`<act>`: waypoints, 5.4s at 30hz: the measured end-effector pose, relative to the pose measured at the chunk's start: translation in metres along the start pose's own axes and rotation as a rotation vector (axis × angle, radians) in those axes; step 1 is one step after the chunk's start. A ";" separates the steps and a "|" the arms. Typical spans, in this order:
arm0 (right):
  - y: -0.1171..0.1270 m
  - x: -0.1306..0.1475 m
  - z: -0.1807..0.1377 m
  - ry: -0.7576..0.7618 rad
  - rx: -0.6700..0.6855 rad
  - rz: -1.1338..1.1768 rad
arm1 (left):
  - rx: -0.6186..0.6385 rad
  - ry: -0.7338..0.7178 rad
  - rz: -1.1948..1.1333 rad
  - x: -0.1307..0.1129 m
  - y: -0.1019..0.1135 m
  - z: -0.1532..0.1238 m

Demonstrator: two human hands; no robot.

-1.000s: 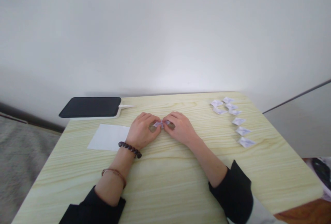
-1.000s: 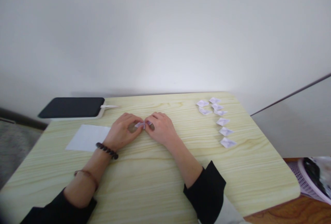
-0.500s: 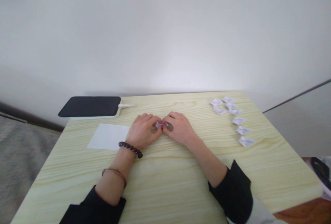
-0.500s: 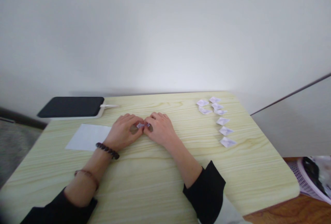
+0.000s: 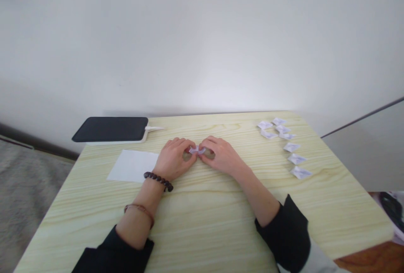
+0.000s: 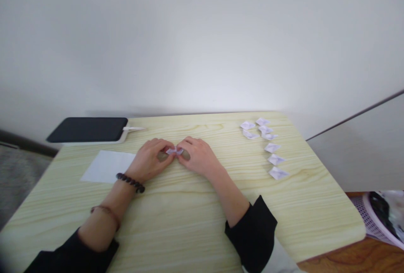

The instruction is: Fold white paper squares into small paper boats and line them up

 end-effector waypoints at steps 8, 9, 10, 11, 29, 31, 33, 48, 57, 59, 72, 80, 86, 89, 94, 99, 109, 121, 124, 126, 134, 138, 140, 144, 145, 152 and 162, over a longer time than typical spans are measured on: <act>0.001 -0.012 0.000 0.048 -0.019 0.071 | -0.036 -0.011 -0.093 0.010 0.000 0.000; 0.001 -0.012 0.000 0.045 -0.031 0.077 | -0.040 -0.003 -0.110 0.012 0.001 0.000; 0.002 -0.013 0.001 0.039 -0.044 0.082 | -0.042 0.001 -0.126 0.013 0.001 0.000; 0.002 -0.013 0.001 0.034 -0.055 0.084 | -0.044 0.001 -0.139 0.014 0.002 0.000; 0.001 -0.015 0.000 0.123 -0.099 0.167 | -0.186 -0.019 -0.181 0.018 0.005 -0.001; 0.003 -0.015 0.001 0.098 -0.086 0.144 | -0.158 0.007 -0.209 0.017 0.005 -0.001; 0.004 -0.014 0.002 0.076 -0.072 0.115 | -0.132 0.061 -0.235 0.015 0.005 -0.001; 0.000 -0.017 0.001 0.072 -0.150 0.151 | -0.082 0.180 -0.346 0.011 0.007 -0.001; -0.001 -0.016 0.001 0.062 -0.152 0.171 | -0.071 0.136 -0.291 0.009 0.006 -0.001; 0.000 -0.014 0.002 0.055 -0.141 0.175 | -0.078 0.128 -0.268 0.008 0.006 -0.001; -0.003 -0.012 0.000 0.055 -0.114 0.153 | -0.076 -0.050 -0.041 0.003 0.005 -0.001; -0.003 -0.007 0.001 0.060 -0.088 0.135 | -0.057 -0.026 0.003 0.000 0.006 0.000; -0.004 -0.005 0.001 0.065 -0.093 0.130 | -0.045 0.000 0.006 0.000 0.004 0.000; -0.003 -0.005 0.000 0.063 -0.099 0.121 | -0.044 0.023 -0.002 0.001 0.004 0.000; -0.002 -0.005 0.001 0.067 -0.094 0.127 | -0.047 0.035 0.015 -0.001 0.006 0.000; -0.003 -0.004 0.001 0.078 -0.079 0.126 | -0.024 0.057 0.010 0.000 0.005 0.001; 0.001 -0.011 -0.001 0.073 -0.115 0.109 | -0.021 0.108 -0.146 0.008 0.001 0.001; 0.001 -0.010 -0.002 0.029 -0.166 0.053 | -0.027 0.197 -0.354 0.022 0.001 -0.003; 0.000 -0.009 -0.001 0.052 -0.129 0.021 | -0.023 0.164 -0.364 0.022 0.001 -0.003; 0.000 -0.009 0.000 0.054 -0.104 -0.012 | -0.025 0.142 -0.362 0.021 0.001 -0.003; -0.006 -0.003 0.001 -0.029 -0.077 -0.111 | -0.023 0.067 -0.280 0.013 0.005 -0.001; -0.009 0.000 0.002 -0.098 -0.089 -0.140 | -0.034 0.046 -0.260 0.013 0.004 0.000; -0.011 0.000 0.002 -0.126 -0.092 -0.142 | -0.039 0.041 -0.261 0.014 0.003 0.000; -0.011 0.001 0.003 -0.161 -0.095 -0.140 | -0.044 0.045 -0.267 0.014 0.004 0.000; -0.011 0.001 0.003 -0.156 -0.095 -0.131 | -0.047 0.048 -0.266 0.014 0.004 0.000; -0.004 -0.007 0.002 -0.170 -0.178 0.191 | -0.045 0.094 -0.247 0.015 0.003 -0.002; 0.009 -0.024 -0.001 -0.103 -0.075 0.332 | -0.046 0.112 -0.283 0.014 0.005 -0.001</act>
Point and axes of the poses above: each hand's wrist, its own z-axis towards the middle knuckle, its own y-axis out of the back of the hand, x = y × z, the point moved 2 cm from there along z, towards the middle knuckle, and after that the axes turned 11 degrees about z, right-handed, at the moved point
